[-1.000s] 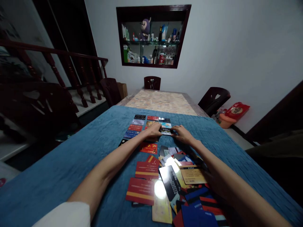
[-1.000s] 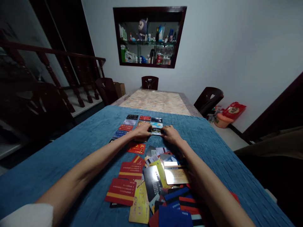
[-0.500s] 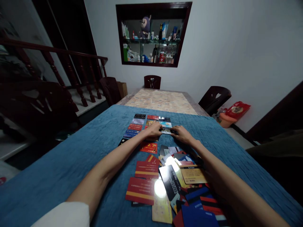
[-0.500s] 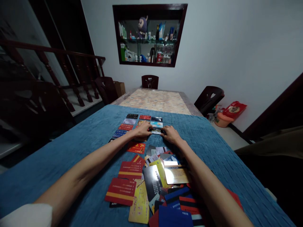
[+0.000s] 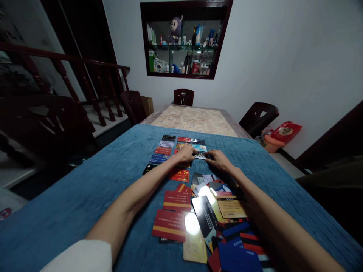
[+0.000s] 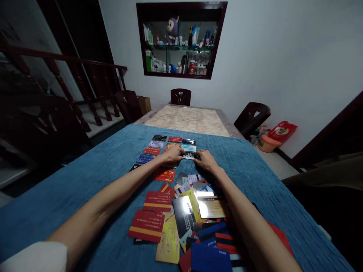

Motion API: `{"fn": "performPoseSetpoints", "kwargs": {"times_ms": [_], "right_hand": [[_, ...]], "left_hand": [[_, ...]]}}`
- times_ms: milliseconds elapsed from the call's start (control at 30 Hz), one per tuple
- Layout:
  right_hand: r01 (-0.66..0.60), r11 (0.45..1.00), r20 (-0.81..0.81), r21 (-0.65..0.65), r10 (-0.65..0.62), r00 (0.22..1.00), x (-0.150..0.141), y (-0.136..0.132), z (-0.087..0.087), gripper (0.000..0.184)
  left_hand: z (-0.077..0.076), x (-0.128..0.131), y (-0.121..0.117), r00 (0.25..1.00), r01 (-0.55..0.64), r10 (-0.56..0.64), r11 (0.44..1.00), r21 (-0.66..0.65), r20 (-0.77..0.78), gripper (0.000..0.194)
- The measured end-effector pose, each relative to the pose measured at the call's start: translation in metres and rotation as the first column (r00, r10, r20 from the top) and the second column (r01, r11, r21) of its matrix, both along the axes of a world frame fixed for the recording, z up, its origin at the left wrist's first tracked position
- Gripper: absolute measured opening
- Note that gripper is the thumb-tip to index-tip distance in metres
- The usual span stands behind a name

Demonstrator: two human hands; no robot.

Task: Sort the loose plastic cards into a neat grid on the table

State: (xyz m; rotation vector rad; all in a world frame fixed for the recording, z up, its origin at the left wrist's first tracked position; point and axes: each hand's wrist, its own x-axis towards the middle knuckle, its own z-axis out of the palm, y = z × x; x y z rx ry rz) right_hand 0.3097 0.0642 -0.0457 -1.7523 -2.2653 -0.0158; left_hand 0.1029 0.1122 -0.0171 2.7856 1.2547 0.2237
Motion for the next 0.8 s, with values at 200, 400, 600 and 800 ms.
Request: {"fn": "performPoseSetpoints", "kwargs": {"times_ms": [200,400,600,800], "right_hand": [[0.030,1.000,0.003,-0.001,-0.030,1.000,0.000,0.002,-0.002,0.034],[0.028,1.000,0.014,0.005,-0.028,1.000,-0.002,0.002,0.001,0.032],[0.054,0.998,0.012,0.034,-0.055,0.998,-0.002,-0.007,0.004,0.037],[0.087,0.992,0.020,0.091,-0.089,0.996,-0.009,-0.031,0.016,0.032]], "left_hand": [[0.003,0.001,-0.006,1.000,0.016,-0.016,1.000,0.015,-0.006,0.032],[0.006,-0.007,-0.019,0.996,0.079,-0.081,0.994,0.074,0.021,0.031],[0.013,-0.033,-0.047,0.986,0.131,-0.141,0.986,0.104,0.091,0.021],[0.020,-0.066,-0.083,0.977,0.147,-0.158,0.985,0.089,0.140,0.017]]}}
